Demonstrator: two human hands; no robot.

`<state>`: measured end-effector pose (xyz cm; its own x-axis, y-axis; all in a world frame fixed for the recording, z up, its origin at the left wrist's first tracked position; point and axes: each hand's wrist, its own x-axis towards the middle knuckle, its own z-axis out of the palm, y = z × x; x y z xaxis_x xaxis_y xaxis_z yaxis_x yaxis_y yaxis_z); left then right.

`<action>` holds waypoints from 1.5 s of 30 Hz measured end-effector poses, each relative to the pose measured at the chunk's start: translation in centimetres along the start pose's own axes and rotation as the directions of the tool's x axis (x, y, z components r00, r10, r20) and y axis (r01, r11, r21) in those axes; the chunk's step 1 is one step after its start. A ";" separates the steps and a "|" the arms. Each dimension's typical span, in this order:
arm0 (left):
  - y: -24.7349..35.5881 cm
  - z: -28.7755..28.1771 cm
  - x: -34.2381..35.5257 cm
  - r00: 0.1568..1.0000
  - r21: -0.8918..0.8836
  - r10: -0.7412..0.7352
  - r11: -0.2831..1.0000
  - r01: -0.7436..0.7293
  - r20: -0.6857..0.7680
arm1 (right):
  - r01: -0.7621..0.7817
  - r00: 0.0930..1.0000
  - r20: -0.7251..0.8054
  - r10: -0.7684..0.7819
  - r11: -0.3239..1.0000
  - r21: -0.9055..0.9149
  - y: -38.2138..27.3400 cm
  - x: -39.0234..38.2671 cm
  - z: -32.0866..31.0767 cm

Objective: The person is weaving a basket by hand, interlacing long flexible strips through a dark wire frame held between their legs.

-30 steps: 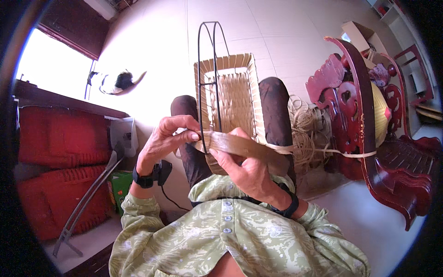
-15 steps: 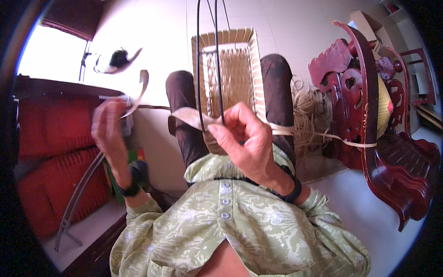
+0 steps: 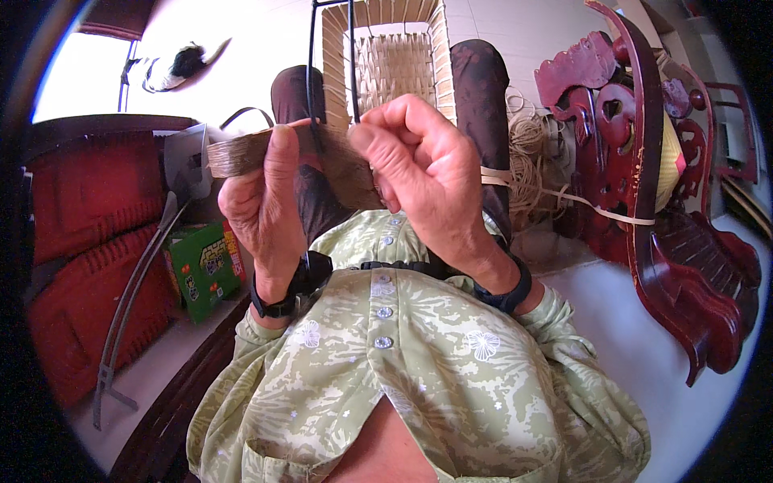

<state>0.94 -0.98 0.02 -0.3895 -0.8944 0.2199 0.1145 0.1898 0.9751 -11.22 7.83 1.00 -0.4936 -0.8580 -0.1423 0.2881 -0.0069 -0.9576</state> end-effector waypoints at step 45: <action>1.6 2.0 1.5 0.887 -0.145 -0.369 0.897 0.418 0.277 | 0.090 0.927 0.372 -0.038 0.988 -0.124 -4.7 5.1 -4.8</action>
<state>-1.30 -1.20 2.00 -0.6408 -0.7516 -0.1563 0.0723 -0.2618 0.9624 -19.05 5.97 3.57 -0.1634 -0.9866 -0.0024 0.1387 -0.0205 -0.9901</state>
